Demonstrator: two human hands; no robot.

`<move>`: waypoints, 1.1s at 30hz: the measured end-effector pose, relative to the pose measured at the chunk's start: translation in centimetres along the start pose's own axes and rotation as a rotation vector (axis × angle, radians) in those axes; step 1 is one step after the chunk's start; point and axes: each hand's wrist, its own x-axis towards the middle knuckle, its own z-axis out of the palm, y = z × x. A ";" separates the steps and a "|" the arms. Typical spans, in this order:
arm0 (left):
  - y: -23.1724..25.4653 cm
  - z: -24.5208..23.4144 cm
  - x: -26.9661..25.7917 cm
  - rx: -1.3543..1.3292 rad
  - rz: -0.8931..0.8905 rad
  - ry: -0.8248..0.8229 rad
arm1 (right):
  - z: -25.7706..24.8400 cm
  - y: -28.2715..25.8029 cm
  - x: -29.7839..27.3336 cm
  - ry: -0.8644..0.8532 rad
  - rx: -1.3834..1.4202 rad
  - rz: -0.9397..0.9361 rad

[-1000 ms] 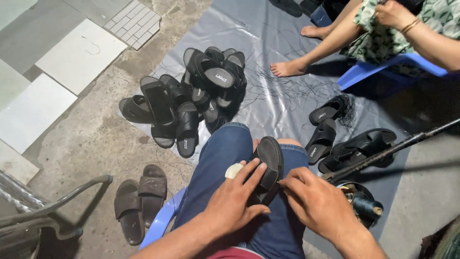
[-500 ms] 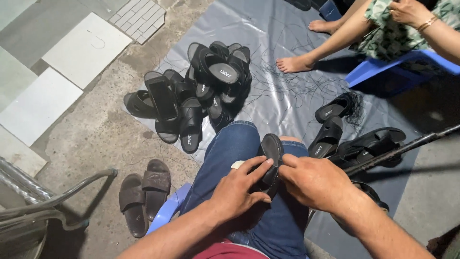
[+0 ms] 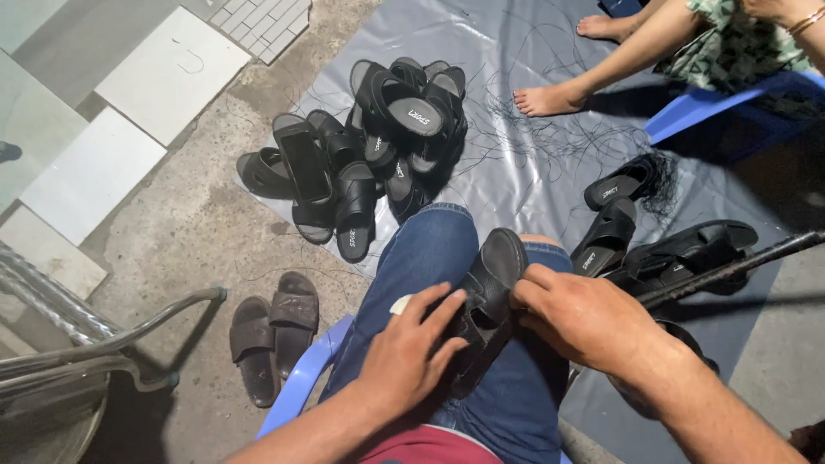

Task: Hand-stitching and assembling black leather shoes using a needle and thread.

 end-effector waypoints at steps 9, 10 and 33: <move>-2.7 -0.4 -2.7 -0.020 -0.068 0.000 | 4.1 0.0 -1.7 0.469 -0.201 -0.046; -2.3 -1.1 -2.7 0.023 -0.147 -0.156 | 4.1 0.2 -1.7 0.493 -0.184 -0.086; 2.6 1.7 1.9 -0.407 -0.477 0.043 | 1.3 3.3 0.8 0.151 0.112 -0.076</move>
